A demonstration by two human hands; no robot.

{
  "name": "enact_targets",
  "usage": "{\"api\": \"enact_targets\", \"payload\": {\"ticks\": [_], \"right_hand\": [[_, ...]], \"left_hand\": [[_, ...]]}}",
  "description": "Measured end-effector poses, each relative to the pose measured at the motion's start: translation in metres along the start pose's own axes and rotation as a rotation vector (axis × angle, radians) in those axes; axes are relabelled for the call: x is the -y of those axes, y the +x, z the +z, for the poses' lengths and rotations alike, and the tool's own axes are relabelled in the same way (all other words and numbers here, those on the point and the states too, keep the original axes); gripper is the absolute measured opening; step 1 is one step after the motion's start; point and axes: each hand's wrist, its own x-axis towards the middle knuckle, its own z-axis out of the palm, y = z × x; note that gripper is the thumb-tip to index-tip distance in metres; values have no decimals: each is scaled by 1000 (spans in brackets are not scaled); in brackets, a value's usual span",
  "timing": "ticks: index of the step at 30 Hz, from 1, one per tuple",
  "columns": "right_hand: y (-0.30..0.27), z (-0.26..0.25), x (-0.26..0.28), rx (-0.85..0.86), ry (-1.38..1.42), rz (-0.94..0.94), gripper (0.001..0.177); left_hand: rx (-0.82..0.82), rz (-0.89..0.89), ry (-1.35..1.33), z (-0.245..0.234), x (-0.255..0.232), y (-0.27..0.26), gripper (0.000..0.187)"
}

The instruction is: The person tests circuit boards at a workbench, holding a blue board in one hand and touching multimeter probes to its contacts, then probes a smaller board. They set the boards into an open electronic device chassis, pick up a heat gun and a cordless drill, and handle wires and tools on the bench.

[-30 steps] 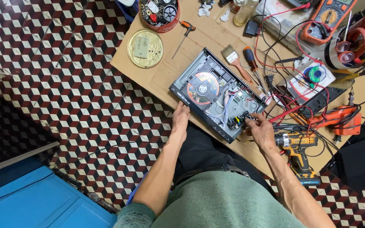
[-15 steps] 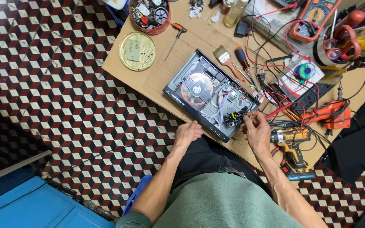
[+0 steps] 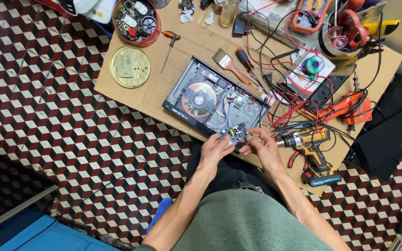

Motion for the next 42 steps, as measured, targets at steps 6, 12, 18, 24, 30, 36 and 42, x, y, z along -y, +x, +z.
{"api": "enact_targets", "payload": {"ticks": [6,12,18,24,30,36,42], "right_hand": [[10,-22,-14,41,-250,21,32],[11,-48,-10,-169,-329,8,32],[10,-39,-4,-154,-541,-65,26],[23,-7,0,-49,-961,-299,24],[49,6,-13,29,-1201,-478,20],[55,11,-17,43,-1321,-433,17],[67,3,-34,51,-1399,-542,16]], "left_hand": [[-251,50,-85,-40,-12,4,36],[-357,182,-170,-60,-34,4,34],[-352,200,-165,-53,-29,7,37],[-326,188,-142,-38,-20,9,40],[-328,168,-85,-24,-23,-1,40],[-328,142,-32,-17,-28,-4,40],[-304,125,17,-15,-30,2,41]]}}
